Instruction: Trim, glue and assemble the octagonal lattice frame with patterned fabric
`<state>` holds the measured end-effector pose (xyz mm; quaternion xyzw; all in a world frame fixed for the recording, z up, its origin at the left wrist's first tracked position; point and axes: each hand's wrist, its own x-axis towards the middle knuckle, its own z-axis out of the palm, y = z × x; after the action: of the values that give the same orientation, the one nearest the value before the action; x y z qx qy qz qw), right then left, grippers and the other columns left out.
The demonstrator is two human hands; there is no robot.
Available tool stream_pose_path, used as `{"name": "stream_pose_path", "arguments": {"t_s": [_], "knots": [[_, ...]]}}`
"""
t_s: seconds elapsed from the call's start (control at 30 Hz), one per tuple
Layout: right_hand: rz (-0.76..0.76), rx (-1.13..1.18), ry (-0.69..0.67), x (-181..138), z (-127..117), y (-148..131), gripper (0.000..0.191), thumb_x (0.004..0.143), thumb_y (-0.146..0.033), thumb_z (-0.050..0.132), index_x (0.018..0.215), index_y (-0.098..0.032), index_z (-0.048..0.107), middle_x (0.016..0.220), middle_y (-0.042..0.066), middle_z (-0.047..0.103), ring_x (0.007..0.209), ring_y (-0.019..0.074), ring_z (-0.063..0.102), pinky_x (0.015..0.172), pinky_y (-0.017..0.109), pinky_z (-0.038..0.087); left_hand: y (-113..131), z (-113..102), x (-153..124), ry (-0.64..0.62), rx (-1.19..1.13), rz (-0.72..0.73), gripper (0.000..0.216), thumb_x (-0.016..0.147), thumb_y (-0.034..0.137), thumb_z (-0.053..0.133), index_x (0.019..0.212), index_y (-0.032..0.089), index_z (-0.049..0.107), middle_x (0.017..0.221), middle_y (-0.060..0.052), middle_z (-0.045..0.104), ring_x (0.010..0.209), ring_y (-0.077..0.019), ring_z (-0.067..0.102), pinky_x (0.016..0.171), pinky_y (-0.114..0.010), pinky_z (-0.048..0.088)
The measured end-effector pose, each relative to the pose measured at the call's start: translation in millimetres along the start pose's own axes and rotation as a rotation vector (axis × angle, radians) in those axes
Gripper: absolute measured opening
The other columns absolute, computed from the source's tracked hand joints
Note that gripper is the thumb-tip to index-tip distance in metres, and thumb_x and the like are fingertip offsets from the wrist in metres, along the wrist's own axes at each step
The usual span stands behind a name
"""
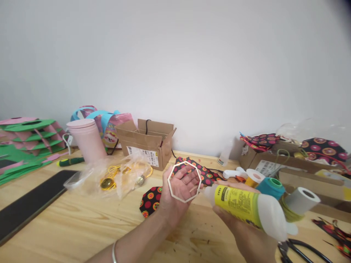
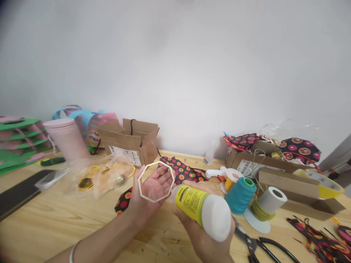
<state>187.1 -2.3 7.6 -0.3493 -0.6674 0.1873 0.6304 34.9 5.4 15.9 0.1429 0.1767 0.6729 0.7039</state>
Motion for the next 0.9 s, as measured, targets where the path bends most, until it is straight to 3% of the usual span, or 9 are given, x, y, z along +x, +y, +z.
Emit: {"name": "stream_pose_path", "arguments": {"t_s": [0.13,0.2,0.4,0.57,0.67,0.73,0.9], "knots": [[-0.022,0.026,0.109,5.3,-0.1,-5.1,0.036,0.061,-0.023,0.073,0.094,-0.023,0.058,0.097,0.004,0.065,0.079,0.0196,0.063,0.068,0.031,0.054,-0.9,0.6,-1.2,-0.015,0.004,-0.041,0.042,0.079,0.046,0.041,0.087,0.01,0.061,0.081,-0.012,0.064,0.075,-0.02,0.061,0.067,-0.032,0.049],[-0.017,0.026,0.176,6.9,-0.4,-7.2,0.042,0.06,-0.021,0.074,0.098,-0.025,0.056,0.099,0.003,0.065,0.081,0.02,0.063,0.071,0.033,0.053,-1.0,1.4,-1.5,-0.012,0.004,-0.052,0.042,0.08,0.047,0.039,0.088,0.011,0.06,0.082,-0.012,0.063,0.075,-0.0204,0.061,0.07,-0.035,0.049],[-0.023,0.047,0.055,6.4,-2.2,-4.9,0.037,0.061,-0.021,0.073,0.095,-0.024,0.059,0.097,0.004,0.065,0.082,0.0205,0.063,0.067,0.031,0.054,0.7,2.4,-1.7,0.005,-0.001,-0.064,0.042,0.081,0.046,0.036,0.087,0.011,0.059,0.08,-0.011,0.064,0.073,-0.0197,0.062,0.066,-0.034,0.05],[-0.024,0.045,0.191,9.4,-0.9,-5.3,0.05,0.06,-0.018,0.073,0.105,-0.024,0.053,0.11,0.006,0.06,0.096,0.0243,0.058,0.081,0.04,0.049,-1.5,0.1,-1.6,-0.027,0.014,-0.103,0.041,0.08,0.046,0.038,0.086,0.012,0.059,0.082,-0.013,0.065,0.078,-0.0226,0.062,0.075,-0.041,0.049],[-0.031,0.046,0.214,10.2,-2.0,-4.5,0.057,0.058,-0.018,0.074,0.11,-0.023,0.049,0.114,0.009,0.057,0.102,0.0275,0.055,0.078,0.042,0.05,-3.5,-0.7,-1.7,-0.031,0.038,-0.136,0.039,0.081,0.044,0.038,0.087,0.012,0.06,0.081,-0.013,0.067,0.08,-0.024,0.062,0.077,-0.043,0.048],[-0.04,0.024,0.216,10.1,-3.6,-3.4,0.058,0.057,-0.019,0.075,0.109,-0.022,0.049,0.114,0.011,0.057,0.103,0.0294,0.054,0.076,0.043,0.051,-4.7,-0.5,-2.3,-0.027,0.055,-0.149,0.039,0.081,0.043,0.038,0.087,0.012,0.06,0.081,-0.013,0.068,0.079,-0.0237,0.063,0.075,-0.042,0.048],[0.015,0.047,0.182,10.6,-6.0,-2.6,0.047,0.06,-0.02,0.074,0.102,-0.02,0.052,0.11,0.011,0.06,0.105,0.0299,0.053,0.089,0.051,0.041,-7.8,0.7,-5.9,-0.031,0.106,-0.166,0.04,0.082,0.043,0.036,0.084,0.012,0.061,0.079,-0.013,0.07,0.076,-0.0225,0.064,0.072,-0.04,0.049]]}}
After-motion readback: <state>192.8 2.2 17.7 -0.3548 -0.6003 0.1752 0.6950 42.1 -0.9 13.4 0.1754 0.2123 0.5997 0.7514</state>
